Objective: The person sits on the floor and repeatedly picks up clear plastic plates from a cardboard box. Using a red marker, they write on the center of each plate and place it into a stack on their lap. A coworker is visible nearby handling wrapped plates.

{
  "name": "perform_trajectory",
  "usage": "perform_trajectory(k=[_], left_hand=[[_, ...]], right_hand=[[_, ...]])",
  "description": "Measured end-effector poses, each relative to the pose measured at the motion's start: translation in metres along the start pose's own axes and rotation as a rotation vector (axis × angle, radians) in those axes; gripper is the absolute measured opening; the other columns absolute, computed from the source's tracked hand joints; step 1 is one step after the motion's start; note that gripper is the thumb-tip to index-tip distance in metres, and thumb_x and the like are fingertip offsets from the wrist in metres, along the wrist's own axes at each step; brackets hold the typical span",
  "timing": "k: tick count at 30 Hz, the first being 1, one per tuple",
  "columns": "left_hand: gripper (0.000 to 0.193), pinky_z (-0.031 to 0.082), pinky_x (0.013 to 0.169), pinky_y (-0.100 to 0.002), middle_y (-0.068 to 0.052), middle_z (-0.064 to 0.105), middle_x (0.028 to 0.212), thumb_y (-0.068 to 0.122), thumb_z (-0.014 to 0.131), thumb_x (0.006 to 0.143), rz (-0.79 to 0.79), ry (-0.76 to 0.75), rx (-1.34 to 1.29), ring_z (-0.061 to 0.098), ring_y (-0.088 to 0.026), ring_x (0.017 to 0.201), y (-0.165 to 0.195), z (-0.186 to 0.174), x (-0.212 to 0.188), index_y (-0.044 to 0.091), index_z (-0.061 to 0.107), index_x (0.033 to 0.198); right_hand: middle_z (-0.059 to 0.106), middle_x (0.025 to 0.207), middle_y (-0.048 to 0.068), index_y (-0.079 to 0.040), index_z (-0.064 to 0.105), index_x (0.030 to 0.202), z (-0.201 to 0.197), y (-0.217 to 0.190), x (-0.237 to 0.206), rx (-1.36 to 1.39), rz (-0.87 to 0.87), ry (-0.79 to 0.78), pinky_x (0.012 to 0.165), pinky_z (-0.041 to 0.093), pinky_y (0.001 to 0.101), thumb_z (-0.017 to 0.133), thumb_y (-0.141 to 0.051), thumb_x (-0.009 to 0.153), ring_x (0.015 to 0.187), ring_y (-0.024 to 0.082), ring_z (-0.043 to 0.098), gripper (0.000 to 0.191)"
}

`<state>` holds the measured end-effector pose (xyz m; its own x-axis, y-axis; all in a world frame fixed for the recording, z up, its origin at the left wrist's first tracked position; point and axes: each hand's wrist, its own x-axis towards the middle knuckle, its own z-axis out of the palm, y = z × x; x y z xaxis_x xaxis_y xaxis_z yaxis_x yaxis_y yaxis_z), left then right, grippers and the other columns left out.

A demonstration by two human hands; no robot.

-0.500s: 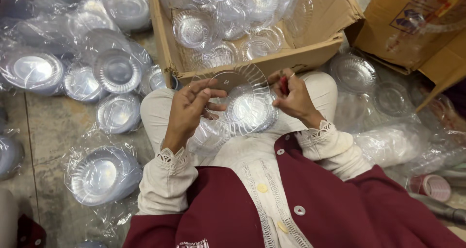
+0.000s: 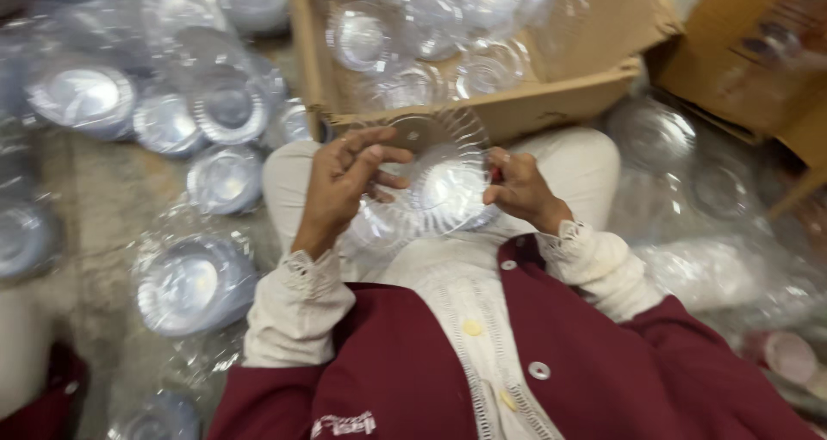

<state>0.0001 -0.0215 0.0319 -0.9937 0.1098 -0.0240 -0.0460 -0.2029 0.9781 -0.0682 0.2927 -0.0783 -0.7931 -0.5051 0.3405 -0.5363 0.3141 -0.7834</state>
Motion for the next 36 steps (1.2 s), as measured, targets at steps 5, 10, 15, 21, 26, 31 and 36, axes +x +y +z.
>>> perform_trajectory(k=[5,10,15,21,26,31,36], left_hand=[[0.039,0.061,0.058,-0.025,-0.019,0.075,0.113,0.016,0.053,0.105,0.077,0.114,-0.003,0.077,-0.022,0.082,-0.029,0.006,-0.009,-0.004,0.054,0.138],[0.037,0.061,0.058,-0.026,-0.019,0.075,0.112,0.014,0.051,0.106,0.094,0.251,-0.089,0.077,-0.021,0.082,-0.041,-0.002,-0.042,-0.005,0.055,0.137],[0.037,0.06,0.06,-0.026,-0.018,0.074,0.114,0.011,0.047,0.106,0.121,0.359,-0.12,0.076,-0.021,0.083,-0.047,-0.019,-0.071,-0.006,0.053,0.138],[0.038,0.061,0.063,-0.026,-0.02,0.074,0.115,0.012,0.046,0.107,0.177,0.465,-0.096,0.076,-0.021,0.085,-0.055,-0.033,-0.074,-0.008,0.052,0.139],[0.039,0.059,0.064,-0.026,-0.019,0.072,0.117,0.013,0.046,0.108,0.166,0.532,-0.161,0.076,-0.02,0.087,-0.075,-0.021,-0.07,-0.009,0.049,0.14],[0.04,0.06,0.066,-0.026,-0.018,0.072,0.117,0.013,0.046,0.108,0.168,0.567,-0.147,0.075,-0.02,0.088,-0.084,-0.015,-0.067,-0.009,0.05,0.141],[0.041,0.06,0.068,-0.026,-0.017,0.07,0.121,0.015,0.044,0.109,0.158,0.54,-0.203,0.075,-0.019,0.091,-0.082,-0.012,-0.059,-0.006,0.047,0.144]], right_hand=[[0.041,0.071,0.001,-0.004,0.049,0.087,0.013,-0.003,-0.002,0.023,-0.077,0.09,0.052,0.037,0.0285,0.059,-0.091,0.067,0.062,0.011,0.04,0.09],[0.04,0.064,0.0,-0.005,0.049,0.086,0.033,-0.012,0.008,-0.038,-0.051,0.037,0.05,0.038,0.0296,0.054,-0.092,0.065,0.057,0.011,0.041,0.09],[0.043,0.065,0.004,-0.006,0.051,0.084,0.059,-0.009,0.019,-0.071,-0.142,-0.137,0.053,0.041,0.0362,0.059,-0.08,0.081,0.056,0.019,0.044,0.075],[0.046,0.057,0.007,-0.005,0.047,0.08,0.085,-0.015,0.031,-0.099,-0.112,-0.194,0.049,0.043,0.0371,0.065,-0.075,0.073,0.049,0.02,0.047,0.073],[0.046,0.055,0.008,-0.003,0.046,0.08,0.09,-0.017,0.016,-0.135,-0.037,-0.171,0.048,0.042,0.0358,0.071,-0.066,0.074,0.048,0.021,0.046,0.067],[0.049,0.058,0.005,-0.006,0.049,0.08,0.099,-0.017,0.002,-0.086,0.045,-0.156,0.05,0.043,0.0335,0.064,-0.066,0.087,0.05,0.018,0.049,0.063],[0.05,0.058,0.007,-0.003,0.05,0.083,0.098,-0.021,0.004,-0.165,-0.013,-0.024,0.047,0.043,0.0344,0.064,-0.068,0.08,0.05,0.018,0.05,0.067]])
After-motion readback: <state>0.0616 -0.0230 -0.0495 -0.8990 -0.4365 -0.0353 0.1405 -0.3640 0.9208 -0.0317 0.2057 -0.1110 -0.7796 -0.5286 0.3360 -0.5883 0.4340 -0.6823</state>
